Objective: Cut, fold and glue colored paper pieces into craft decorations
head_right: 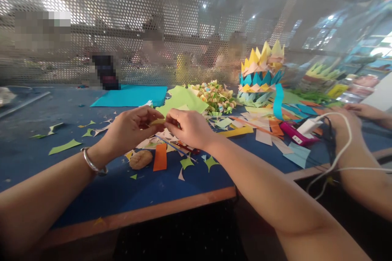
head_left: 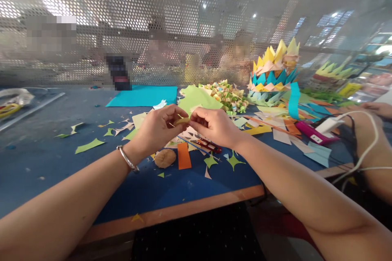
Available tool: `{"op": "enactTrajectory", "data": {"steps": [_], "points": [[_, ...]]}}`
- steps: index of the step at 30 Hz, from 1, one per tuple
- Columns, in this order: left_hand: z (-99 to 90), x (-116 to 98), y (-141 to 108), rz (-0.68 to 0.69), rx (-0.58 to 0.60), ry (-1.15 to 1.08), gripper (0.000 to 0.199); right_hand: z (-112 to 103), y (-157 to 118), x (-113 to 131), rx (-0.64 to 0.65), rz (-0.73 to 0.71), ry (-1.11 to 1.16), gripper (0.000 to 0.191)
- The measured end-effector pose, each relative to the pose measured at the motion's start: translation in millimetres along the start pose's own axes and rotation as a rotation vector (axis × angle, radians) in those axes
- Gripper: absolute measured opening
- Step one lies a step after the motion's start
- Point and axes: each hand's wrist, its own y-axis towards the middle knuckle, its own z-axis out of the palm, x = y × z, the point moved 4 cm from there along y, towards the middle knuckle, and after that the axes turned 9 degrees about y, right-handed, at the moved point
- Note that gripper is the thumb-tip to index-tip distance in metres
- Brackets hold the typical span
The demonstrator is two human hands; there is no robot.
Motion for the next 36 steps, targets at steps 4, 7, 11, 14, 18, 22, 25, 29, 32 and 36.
{"op": "enactTrajectory", "data": {"steps": [4,7,11,14,18,22,25,29,32,36], "points": [[-3.1,-5,-1,0.026,-0.069,0.103,0.009,0,0,-2,0.002,0.009,-0.009,0.015],[-2.6,-5,0,0.022,-0.038,0.076,0.009,1,0,-3,0.018,0.013,-0.022,0.016],[-0.8,-3,1,0.043,0.002,0.108,0.017,4,0,-4,0.050,0.018,-0.061,0.017],[0.3,0,1,0.052,0.013,0.154,0.022,5,0,-3,0.056,0.014,-0.095,0.018],[1.1,1,1,0.052,0.005,0.130,0.024,4,0,-1,0.065,0.023,-0.091,0.017],[1.4,-2,-1,0.032,-0.043,0.071,0.027,5,0,1,0.059,0.021,-0.098,0.019],[2.8,-5,-2,0.043,-0.068,0.022,0.028,6,0,1,0.028,0.000,-0.107,0.019],[4.4,-9,-3,0.067,-0.085,-0.012,0.030,5,-1,3,-0.033,-0.036,-0.092,0.015],[5.2,-10,-4,0.064,-0.070,-0.011,0.032,6,-2,6,-0.043,-0.047,-0.078,0.017],[3.4,-8,-2,0.030,-0.038,0.009,0.034,7,-1,8,-0.037,-0.045,-0.086,0.019]]}}
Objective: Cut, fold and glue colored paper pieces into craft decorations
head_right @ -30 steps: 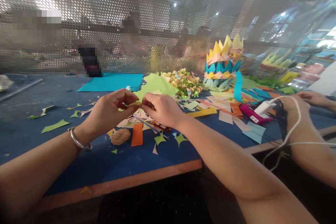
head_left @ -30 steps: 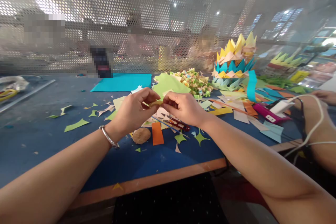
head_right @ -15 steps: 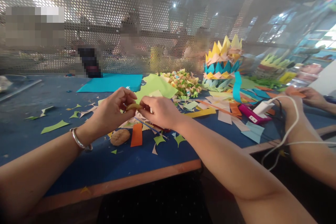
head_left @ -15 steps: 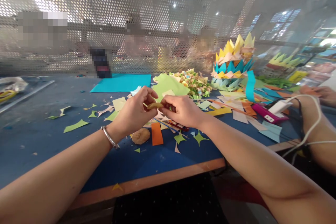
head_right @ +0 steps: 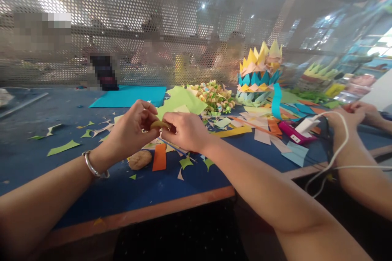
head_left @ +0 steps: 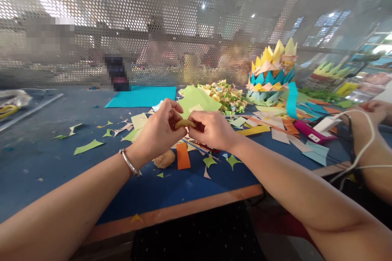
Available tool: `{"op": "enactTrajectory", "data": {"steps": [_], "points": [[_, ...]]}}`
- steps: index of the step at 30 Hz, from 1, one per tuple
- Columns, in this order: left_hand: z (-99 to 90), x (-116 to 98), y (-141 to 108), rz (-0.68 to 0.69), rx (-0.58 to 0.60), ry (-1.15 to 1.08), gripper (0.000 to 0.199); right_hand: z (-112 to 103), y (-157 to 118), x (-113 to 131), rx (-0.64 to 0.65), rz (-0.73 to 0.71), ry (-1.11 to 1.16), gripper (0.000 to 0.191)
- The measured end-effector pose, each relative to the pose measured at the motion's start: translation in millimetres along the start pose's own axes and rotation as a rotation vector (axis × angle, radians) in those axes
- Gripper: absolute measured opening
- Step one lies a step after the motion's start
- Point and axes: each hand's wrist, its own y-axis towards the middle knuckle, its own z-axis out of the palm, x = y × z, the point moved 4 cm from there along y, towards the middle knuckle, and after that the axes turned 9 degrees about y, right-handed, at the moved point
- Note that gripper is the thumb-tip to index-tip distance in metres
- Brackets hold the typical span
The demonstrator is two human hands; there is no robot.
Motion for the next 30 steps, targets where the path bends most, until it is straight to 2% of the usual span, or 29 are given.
{"op": "enactTrajectory", "data": {"steps": [4,7,11,16,23,27,30], "points": [[-7.7,6,4,-0.044,0.010,0.127,0.032,-4,1,-2,-0.041,0.010,-0.006,0.023],[-13.1,10,6,-0.059,-0.010,0.145,0.026,-5,2,-5,-0.018,0.056,-0.011,0.023],[-9.0,3,3,0.027,0.016,0.035,0.026,-3,1,-7,0.030,0.079,-0.023,0.020],[-0.5,-2,-1,0.090,0.055,0.085,0.022,0,1,-9,0.087,0.099,-0.050,0.015],[-0.9,4,3,0.027,0.173,0.091,0.023,3,2,-7,0.126,0.086,-0.134,0.014],[-3.8,4,6,0.013,0.191,0.174,0.017,4,1,-7,0.146,0.102,-0.166,0.011],[-5.3,10,7,-0.023,0.208,0.202,0.015,-2,1,-11,0.092,0.116,-0.179,0.008]]}}
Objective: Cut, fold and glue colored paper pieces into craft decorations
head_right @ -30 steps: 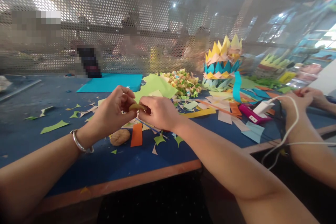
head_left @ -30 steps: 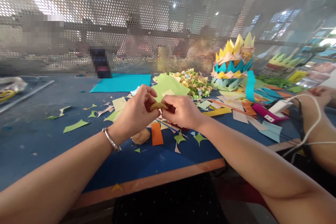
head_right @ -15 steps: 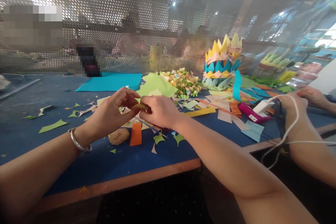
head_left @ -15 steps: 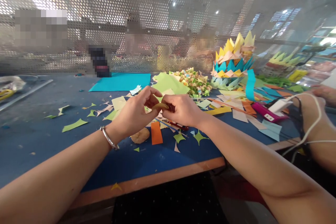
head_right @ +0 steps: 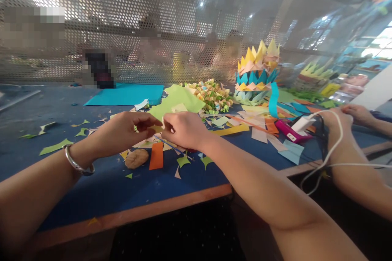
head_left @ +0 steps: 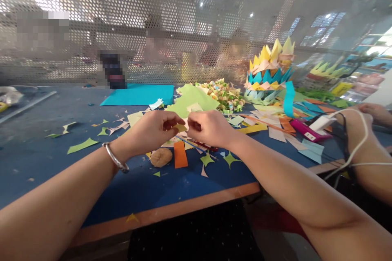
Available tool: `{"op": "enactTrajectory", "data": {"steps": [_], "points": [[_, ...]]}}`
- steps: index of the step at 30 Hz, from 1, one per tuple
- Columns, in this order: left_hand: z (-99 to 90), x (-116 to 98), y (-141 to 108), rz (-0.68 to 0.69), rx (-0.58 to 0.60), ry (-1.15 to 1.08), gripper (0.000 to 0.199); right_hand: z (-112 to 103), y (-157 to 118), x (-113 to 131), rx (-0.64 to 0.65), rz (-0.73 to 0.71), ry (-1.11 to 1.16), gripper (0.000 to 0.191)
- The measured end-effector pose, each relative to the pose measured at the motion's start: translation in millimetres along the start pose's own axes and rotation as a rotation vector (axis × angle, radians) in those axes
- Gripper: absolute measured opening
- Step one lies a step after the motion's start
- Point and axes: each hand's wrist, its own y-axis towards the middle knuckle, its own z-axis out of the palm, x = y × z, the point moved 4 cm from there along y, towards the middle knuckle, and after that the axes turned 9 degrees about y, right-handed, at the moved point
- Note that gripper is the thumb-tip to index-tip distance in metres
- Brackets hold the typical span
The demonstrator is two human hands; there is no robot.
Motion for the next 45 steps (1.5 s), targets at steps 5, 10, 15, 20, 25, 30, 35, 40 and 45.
{"op": "enactTrajectory", "data": {"steps": [5,10,15,20,25,30,35,40,45], "points": [[5.6,15,1,-0.185,-0.033,-0.451,0.009,-13,1,-9,-0.140,-0.038,0.064,0.009],[12.8,18,0,-0.375,-0.109,-0.889,0.014,-10,-2,5,-0.146,-0.228,0.084,0.011],[16.6,15,-2,-0.511,-0.118,-1.079,0.015,-3,-4,13,-0.112,-0.282,-0.020,0.018],[19.2,8,-3,-0.551,-0.061,-1.168,0.019,-1,-4,11,-0.126,-0.337,-0.039,0.016],[20.2,5,-4,-0.593,-0.052,-1.240,0.022,-2,-4,9,-0.141,-0.361,0.053,0.009],[20.4,1,-4,-0.566,-0.049,-1.239,0.019,-2,-3,10,-0.151,-0.350,0.110,0.009],[19.8,2,-3,-0.511,-0.059,-1.192,0.010,-3,-3,13,-0.173,-0.356,0.190,0.008],[22.1,7,-4,-0.566,-0.054,-1.185,0.015,0,-4,12,-0.152,-0.349,0.135,0.006],[23.4,8,-4,-0.603,-0.002,-1.190,0.018,0,-4,13,-0.134,-0.337,0.086,0.009]]}}
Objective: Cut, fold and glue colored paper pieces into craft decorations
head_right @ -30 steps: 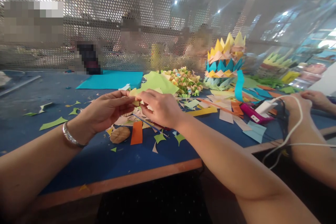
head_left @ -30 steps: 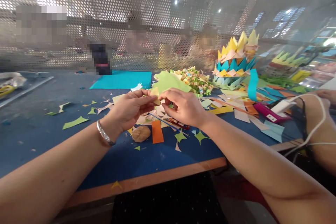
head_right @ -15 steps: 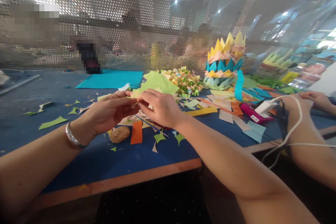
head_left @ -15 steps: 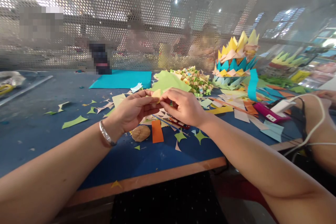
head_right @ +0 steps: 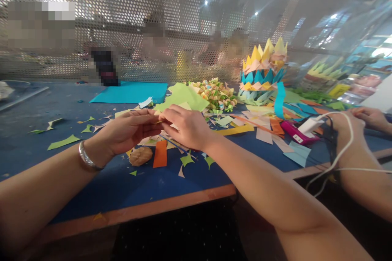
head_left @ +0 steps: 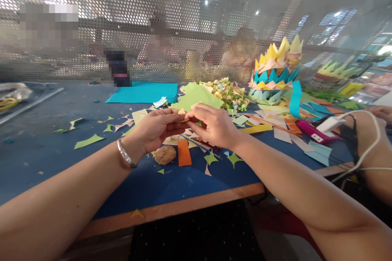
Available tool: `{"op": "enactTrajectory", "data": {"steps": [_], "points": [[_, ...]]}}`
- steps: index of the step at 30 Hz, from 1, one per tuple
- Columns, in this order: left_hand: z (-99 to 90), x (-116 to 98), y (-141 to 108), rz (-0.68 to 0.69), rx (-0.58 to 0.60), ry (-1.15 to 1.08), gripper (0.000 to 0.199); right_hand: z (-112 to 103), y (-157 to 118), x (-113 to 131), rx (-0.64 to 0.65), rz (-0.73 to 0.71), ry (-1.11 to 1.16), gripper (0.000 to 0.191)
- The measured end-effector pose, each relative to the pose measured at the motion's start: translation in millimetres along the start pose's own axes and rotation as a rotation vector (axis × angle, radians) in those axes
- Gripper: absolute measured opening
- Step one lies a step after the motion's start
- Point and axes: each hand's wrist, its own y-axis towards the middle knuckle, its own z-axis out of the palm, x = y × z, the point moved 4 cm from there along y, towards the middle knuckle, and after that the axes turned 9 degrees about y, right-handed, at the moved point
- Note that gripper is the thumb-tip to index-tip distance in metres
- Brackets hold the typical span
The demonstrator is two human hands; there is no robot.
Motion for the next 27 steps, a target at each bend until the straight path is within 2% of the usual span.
{"op": "enactTrajectory", "data": {"steps": [7,14,19,27], "points": [[3.3,-1,-2,0.121,0.012,0.084,0.009,1,1,-9,-0.013,0.138,0.170,0.009],[5.6,-4,-5,0.208,0.028,0.096,0.014,0,0,-18,-0.055,0.278,0.360,0.009],[6.6,-6,-7,0.254,0.062,0.179,0.015,-1,0,-20,-0.080,0.310,0.385,0.011],[1.1,-7,-5,0.351,0.016,0.370,0.017,-2,-1,-20,-0.099,0.299,0.344,0.015]]}}
